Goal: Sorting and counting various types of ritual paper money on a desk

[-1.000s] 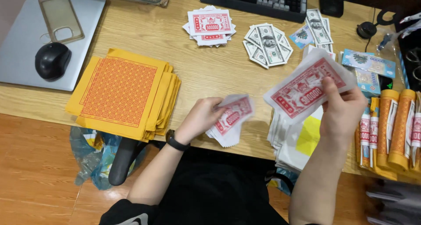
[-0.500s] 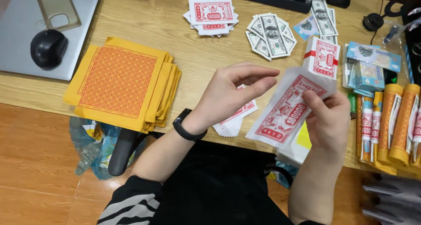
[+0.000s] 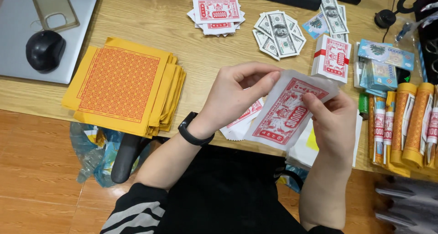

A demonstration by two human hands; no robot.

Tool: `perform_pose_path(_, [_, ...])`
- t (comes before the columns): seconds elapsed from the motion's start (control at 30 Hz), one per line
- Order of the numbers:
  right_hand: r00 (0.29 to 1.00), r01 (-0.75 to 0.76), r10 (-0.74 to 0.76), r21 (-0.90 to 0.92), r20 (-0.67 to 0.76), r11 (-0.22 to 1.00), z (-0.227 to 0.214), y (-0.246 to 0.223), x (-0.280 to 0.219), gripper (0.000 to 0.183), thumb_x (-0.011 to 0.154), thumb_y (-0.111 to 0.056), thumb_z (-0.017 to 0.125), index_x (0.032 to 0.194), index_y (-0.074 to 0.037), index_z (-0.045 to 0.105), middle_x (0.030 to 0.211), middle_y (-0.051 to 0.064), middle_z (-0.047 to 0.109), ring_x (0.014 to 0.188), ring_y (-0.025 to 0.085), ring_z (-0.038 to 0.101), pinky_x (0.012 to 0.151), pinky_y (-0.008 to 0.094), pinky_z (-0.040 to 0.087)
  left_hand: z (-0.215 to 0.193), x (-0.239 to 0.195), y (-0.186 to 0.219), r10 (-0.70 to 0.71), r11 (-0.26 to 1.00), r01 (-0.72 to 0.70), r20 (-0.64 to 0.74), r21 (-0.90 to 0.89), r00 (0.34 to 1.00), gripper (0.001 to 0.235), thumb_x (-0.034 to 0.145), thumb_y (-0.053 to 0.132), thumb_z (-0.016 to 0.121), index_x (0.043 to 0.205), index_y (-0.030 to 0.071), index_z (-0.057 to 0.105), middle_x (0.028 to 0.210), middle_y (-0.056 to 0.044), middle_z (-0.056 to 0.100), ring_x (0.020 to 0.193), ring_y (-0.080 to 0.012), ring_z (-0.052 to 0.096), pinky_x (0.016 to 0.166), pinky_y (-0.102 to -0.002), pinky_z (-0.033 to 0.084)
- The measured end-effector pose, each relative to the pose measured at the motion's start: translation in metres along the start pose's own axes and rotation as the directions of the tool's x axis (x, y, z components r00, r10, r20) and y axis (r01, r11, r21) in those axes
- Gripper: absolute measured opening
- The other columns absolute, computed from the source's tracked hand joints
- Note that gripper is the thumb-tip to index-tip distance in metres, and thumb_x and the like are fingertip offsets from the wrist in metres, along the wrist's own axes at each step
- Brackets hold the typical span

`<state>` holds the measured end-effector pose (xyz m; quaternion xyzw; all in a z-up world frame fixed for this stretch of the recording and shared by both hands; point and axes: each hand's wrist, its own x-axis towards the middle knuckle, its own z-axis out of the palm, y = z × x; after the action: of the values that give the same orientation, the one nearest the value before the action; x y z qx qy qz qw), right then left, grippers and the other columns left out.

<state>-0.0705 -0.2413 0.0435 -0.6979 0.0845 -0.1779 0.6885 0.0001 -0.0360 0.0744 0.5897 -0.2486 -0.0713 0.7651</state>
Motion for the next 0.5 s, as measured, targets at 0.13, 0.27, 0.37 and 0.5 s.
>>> perform_pose_path(0.13, [0.984, 0.158, -0.166, -0.116, -0.067, 0.981, 0.021, 0.016, 0.032, 0.010, 0.092, -0.013, 0.072, 0.092, -0.006, 0.064, 0.071, -0.004, 0.052, 0.066, 0.000, 0.044, 0.054, 0.015, 0.033, -0.006, 0.015, -0.042, 0.101, 0.995, -0.102, 0.009, 0.014, 0.995, 0.025, 0.094, 0.017, 0.066, 0.118, 0.010, 0.067, 0.096, -0.006, 0.072, 0.087, -0.0089, 0.067, 0.076, -0.026, 0.059])
perform_pose_path(0.27, [0.941, 0.326, -0.331, -0.075, -0.073, 0.942, 0.053, 0.045, 0.069, 0.011, 0.092, -0.001, 0.063, 0.102, -0.005, 0.065, 0.089, 0.003, 0.060, 0.088, 0.011, 0.053, 0.078, 0.026, 0.047, -0.014, 0.049, -0.105, 0.259, 0.938, -0.209, -0.156, 0.277, 0.953, 0.026, 0.089, 0.006, 0.059, 0.115, 0.008, 0.063, 0.099, -0.013, 0.066, 0.097, -0.0261, 0.067, 0.085, -0.036, 0.057])
perform_pose_path(0.37, [0.936, 0.320, -0.314, 0.019, -0.157, 0.947, 0.075, 0.077, 0.089, 0.016, 0.086, 0.002, 0.058, 0.099, -0.005, 0.065, 0.088, 0.003, 0.058, 0.086, 0.011, 0.052, 0.080, 0.028, 0.048, -0.023, 0.067, -0.148, 0.259, 0.933, -0.193, -0.196, 0.304, 0.946, 0.029, 0.084, 0.001, 0.054, 0.112, 0.007, 0.061, 0.098, -0.012, 0.060, 0.100, -0.0292, 0.063, 0.087, -0.040, 0.055])
perform_pose_path(0.5, [0.926, 0.259, -0.220, 0.093, -0.306, 0.961, 0.087, 0.113, 0.096, 0.022, 0.077, 0.003, 0.053, 0.093, -0.006, 0.065, 0.081, 0.001, 0.055, 0.081, 0.009, 0.051, 0.076, 0.023, 0.046, -0.024, 0.074, -0.187, 0.213, 0.921, -0.126, -0.205, 0.369, 0.955, 0.028, 0.083, 0.000, 0.048, 0.110, 0.002, 0.057, 0.098, -0.018, 0.053, 0.100, -0.0394, 0.057, 0.088, -0.049, 0.048])
